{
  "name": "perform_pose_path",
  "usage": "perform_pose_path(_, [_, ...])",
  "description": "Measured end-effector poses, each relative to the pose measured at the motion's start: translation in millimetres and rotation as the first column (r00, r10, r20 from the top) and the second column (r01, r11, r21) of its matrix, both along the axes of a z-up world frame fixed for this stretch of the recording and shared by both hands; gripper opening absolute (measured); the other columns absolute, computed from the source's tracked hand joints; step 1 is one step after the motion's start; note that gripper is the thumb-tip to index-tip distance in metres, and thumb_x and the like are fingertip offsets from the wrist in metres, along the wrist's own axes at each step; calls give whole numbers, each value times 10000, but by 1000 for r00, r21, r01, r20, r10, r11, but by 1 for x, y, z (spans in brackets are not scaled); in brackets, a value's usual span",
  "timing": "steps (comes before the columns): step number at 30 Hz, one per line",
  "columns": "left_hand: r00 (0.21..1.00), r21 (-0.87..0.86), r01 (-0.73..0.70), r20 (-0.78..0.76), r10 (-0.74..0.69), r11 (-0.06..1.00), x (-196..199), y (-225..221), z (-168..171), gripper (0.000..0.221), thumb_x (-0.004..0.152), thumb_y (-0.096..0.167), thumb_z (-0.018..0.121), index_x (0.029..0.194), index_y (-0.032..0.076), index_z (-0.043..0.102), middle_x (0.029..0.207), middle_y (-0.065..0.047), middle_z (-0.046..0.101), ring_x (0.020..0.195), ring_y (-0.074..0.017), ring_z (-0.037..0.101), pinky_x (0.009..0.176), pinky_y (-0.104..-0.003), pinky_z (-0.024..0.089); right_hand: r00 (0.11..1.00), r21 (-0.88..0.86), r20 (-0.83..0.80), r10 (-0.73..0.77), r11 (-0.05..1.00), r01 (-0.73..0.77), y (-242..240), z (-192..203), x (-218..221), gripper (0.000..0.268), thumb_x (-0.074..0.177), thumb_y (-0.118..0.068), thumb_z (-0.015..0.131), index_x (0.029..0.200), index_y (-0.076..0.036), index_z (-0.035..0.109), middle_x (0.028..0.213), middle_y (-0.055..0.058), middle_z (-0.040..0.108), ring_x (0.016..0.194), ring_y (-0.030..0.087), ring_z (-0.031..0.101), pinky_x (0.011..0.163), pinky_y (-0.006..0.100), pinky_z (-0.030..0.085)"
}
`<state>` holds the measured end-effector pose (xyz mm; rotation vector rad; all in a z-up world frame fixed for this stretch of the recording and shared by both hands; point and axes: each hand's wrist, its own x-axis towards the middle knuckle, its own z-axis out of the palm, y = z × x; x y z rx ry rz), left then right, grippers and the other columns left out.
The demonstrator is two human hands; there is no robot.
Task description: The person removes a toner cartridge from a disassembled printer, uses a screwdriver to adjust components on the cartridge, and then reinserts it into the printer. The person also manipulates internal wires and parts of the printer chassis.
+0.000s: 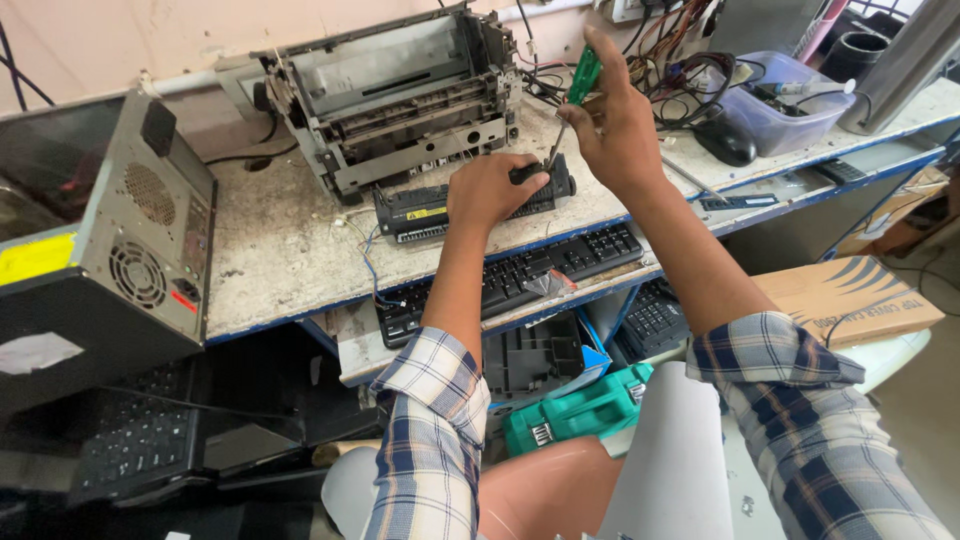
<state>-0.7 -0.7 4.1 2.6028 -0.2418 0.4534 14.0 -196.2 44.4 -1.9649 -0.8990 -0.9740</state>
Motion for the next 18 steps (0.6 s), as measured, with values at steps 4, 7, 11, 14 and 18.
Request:
perform_pose_path(4, [998, -16, 54, 43, -53, 998, 2, 1, -4, 375, 845, 543, 714, 1179, 379, 757, 1125, 5, 749, 1049, -237, 697, 875, -406, 531, 1000, 12, 18, -23, 1000, 22, -2, 5, 1, 861, 1019, 30, 759, 1646, -220, 226, 1202, 186, 724, 1023, 285, 794, 795, 367, 647])
perform_pose_path(7, [979, -94, 141, 161, -125, 986, 1, 2, -5, 296, 811, 431, 772, 1089, 329, 789, 1124, 63, 748, 1068, -217, 687, 873, -394, 526, 1000, 4, 0, -32, 999, 32, -3, 7, 0, 853, 1036, 11, 763, 1645, -226, 215, 1188, 170, 733, 1005, 267, 795, 806, 362, 650])
perform_pose_path(11, [976, -135, 183, 142, -163, 974, 0, 3, -2, 179, 811, 366, 804, 960, 266, 810, 1125, 89, 749, 1075, -187, 698, 864, -369, 541, 998, 17, 18, 56, 998, -57, -4, 7, -3, 854, 1022, 49, 743, 1643, -219, 221, 1280, 189, 717, 1039, 269, 784, 826, 363, 658])
perform_pose_path(14, [976, -162, 192, 136, -171, 968, 0, 2, -1, 180, 799, 360, 811, 945, 255, 810, 1117, 81, 753, 1071, -186, 697, 867, -369, 535, 997, 33, 10, 78, 996, -79, -4, 7, -3, 846, 1021, 51, 750, 1639, -221, 239, 1282, 185, 714, 1044, 260, 784, 835, 363, 660])
perform_pose_path(18, [980, -176, 179, 123, -159, 968, 1, 3, -1, 183, 794, 355, 817, 945, 251, 810, 1118, 71, 754, 1060, -200, 696, 868, -377, 532, 999, 30, -4, 50, 998, -49, -3, 8, -4, 862, 1011, 49, 766, 1643, -214, 241, 1229, 174, 725, 1037, 247, 786, 836, 358, 656])
